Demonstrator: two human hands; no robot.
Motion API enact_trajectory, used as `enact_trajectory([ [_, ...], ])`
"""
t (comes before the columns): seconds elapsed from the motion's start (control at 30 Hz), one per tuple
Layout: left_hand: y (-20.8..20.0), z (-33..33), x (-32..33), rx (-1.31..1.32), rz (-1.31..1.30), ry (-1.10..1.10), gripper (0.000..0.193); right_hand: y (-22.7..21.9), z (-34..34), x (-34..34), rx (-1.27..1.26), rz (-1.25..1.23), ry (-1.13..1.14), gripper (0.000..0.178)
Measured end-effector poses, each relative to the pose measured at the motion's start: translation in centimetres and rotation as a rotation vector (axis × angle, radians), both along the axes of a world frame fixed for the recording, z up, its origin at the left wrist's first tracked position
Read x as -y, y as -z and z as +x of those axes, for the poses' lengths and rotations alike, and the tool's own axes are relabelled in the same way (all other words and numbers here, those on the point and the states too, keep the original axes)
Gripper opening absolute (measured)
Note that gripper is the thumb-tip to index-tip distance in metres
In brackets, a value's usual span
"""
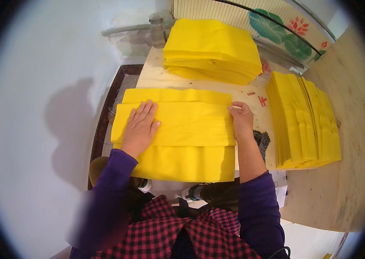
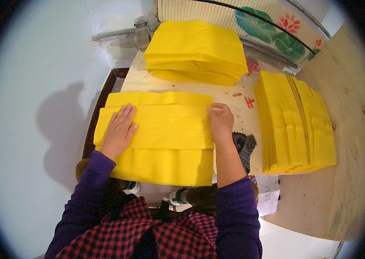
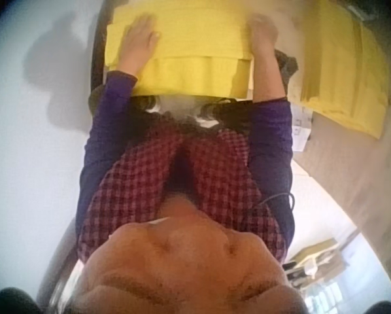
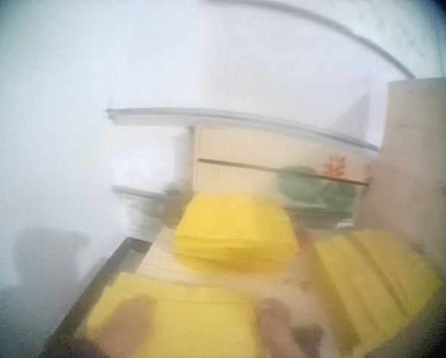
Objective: The person folds multiple yellow fabric sheets by hand on a low table, smoothing each fold and stacking the finished pieces into a neat pile.
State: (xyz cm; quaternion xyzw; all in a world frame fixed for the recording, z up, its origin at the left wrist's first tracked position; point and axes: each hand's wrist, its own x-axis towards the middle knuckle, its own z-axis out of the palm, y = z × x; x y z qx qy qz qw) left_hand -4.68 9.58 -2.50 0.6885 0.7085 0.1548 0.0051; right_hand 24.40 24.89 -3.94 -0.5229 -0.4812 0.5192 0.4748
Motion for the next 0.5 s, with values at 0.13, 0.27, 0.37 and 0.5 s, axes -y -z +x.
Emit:
enact_trajectory([
  [0.13, -0.1, 0.1, -0.1, 0.007, 0.013, 0.005, 0.055, -1.0, 1.1, -0.7, 0.267, 0.075, -0.03, 0.022],
  [0.27, 0.0, 0.3, 0.0, 0.007, 0.029, 0.0, 0.055, -4.2, -0.1, 0.4, 0.617, 0.465, 0.045, 0.034],
  [0.37, 0.0, 0.3, 0.0, -0.006, 0.018, -0.002, 0.055, -5.4, -5.1, 3.8, 0.723, 0.726, -0.167, 0.047],
  [0.5, 0.0, 0.2, -0.2, -0.007, 0.004, -0.01, 0.055, -5.0, -14.4, 8.2, 1.065, 0.72, -0.52, 0.068],
])
